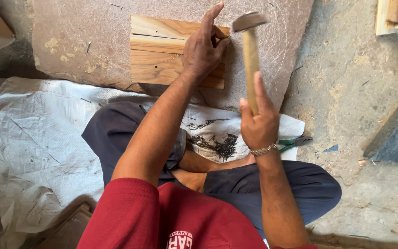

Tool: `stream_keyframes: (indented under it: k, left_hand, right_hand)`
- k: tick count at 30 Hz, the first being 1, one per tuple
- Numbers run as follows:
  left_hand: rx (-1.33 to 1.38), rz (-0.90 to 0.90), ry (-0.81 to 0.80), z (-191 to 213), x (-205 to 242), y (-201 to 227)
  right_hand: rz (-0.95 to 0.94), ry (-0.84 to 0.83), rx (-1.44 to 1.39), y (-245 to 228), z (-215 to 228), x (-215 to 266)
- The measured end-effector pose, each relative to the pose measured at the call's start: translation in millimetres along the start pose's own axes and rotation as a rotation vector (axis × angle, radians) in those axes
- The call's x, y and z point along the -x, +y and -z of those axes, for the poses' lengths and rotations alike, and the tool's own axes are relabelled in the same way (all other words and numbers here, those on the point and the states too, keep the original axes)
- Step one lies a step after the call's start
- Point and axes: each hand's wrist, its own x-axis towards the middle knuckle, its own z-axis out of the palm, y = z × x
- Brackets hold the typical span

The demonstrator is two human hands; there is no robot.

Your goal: The person sits on the floor and uses a hammer to drive nails into a small wooden board. They repeatedly pick up nails, position them on the board, and strike them with the hammer, occasionally adjusting the board's position.

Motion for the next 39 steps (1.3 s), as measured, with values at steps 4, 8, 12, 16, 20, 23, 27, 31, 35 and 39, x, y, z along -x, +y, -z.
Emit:
stream_keyframes:
  k: [4,8,12,16,20,23,27,31,35,39]
  left_hand:
    - [-0.001,-0.009,0.006,2,1,3]
    - [-0.001,0.027,-0.03,5,3,5]
    - [0.009,0.041,-0.033,8,1,6]
    - [-0.008,0.013,-0.011,4,0,6]
    - [0.026,-0.02,0.004,4,3,3]
    - [0.068,-0.047,0.029,3,5,-1]
    - [0.127,-0.022,0.102,-2,3,-12]
    - [0.174,0.015,0.12,-9,-1,-16]
    - [0.194,0.0,0.171,-7,6,-10]
    - [0.239,0.035,0.159,2,6,-2]
  right_hand:
    - [-0.339,-0.187,0.008,1,4,-5]
    - [0.15,0.118,0.13,5,18,4]
    - [-0.113,0.116,-0.145,7,1,7]
    - [-0.267,-0.185,0.071,9,-6,-1]
    - [0.141,0.064,0.096,0,21,-3]
    - [0.256,0.203,0.127,-10,38,-1]
    - [0.179,0.26,-0.131,-10,7,-12]
    - [-0.137,-0.22,0.132,-8,3,-12]
    - [0.209,-0.065,0.174,-8,44,-10]
    - [0.21,0.337,-0.05,-11,59,-16]
